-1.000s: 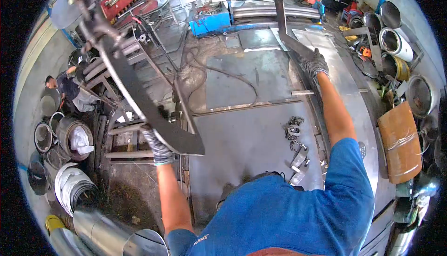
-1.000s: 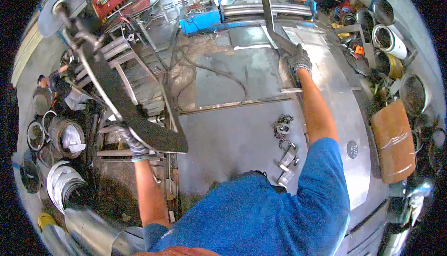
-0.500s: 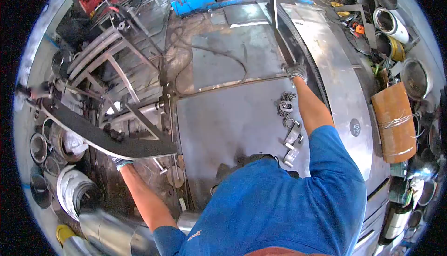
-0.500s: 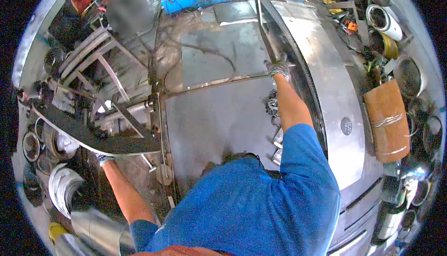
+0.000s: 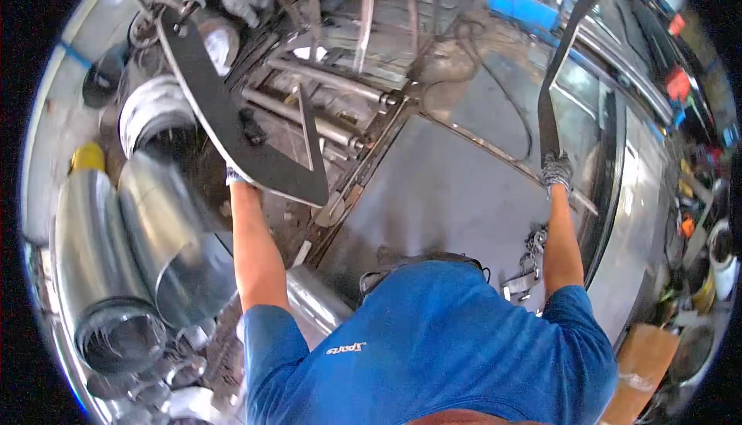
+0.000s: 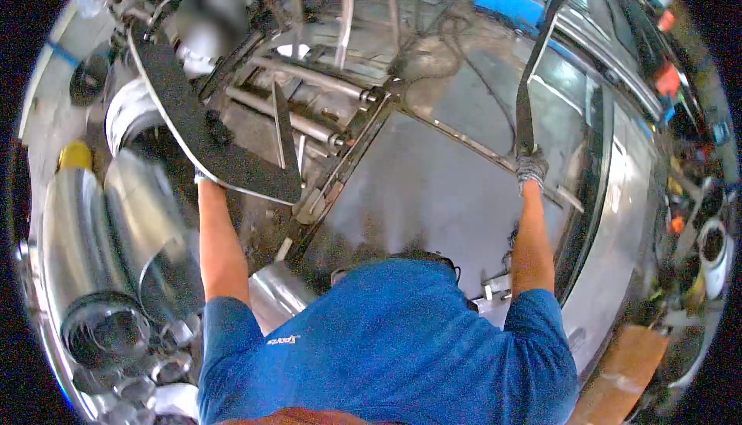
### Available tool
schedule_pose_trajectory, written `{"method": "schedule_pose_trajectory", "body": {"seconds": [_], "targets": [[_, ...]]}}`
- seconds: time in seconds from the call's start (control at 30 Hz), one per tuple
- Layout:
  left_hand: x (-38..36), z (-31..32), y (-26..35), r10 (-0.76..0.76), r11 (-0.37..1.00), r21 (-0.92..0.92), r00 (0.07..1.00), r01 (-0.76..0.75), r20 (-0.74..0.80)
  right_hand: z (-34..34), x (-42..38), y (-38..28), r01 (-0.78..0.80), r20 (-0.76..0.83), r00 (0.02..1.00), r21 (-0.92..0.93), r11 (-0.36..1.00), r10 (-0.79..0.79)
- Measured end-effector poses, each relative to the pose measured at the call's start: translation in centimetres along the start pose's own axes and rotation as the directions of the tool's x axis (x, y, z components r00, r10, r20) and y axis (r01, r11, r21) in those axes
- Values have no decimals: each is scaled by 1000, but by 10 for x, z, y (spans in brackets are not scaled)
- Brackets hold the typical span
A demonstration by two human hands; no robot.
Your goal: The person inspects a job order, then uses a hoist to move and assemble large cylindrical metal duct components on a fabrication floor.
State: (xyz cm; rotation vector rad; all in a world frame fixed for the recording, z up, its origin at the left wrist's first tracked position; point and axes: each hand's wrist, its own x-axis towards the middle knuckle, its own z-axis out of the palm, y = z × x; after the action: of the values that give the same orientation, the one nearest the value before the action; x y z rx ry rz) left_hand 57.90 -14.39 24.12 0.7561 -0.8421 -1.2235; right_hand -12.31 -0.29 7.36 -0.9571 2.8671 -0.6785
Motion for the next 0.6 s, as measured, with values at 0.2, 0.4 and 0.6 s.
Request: {"method": "schedule_pose_trajectory", "body": {"seconds": [0.2, 0.4, 0.6], "targets": [[-10, -99, 42, -55, 998, 16, 986, 58, -157, 65, 43, -84, 461, 196, 885, -249, 851, -422], [-17, -131, 81, 170, 985, 28, 982, -169, -79, 117, 48, -207, 797, 490, 604, -347, 495, -628], [-25, -127, 110, 205, 978, -32, 979, -205, -4, 138, -1, -351, 629, 364, 741, -82, 773, -564]]}}
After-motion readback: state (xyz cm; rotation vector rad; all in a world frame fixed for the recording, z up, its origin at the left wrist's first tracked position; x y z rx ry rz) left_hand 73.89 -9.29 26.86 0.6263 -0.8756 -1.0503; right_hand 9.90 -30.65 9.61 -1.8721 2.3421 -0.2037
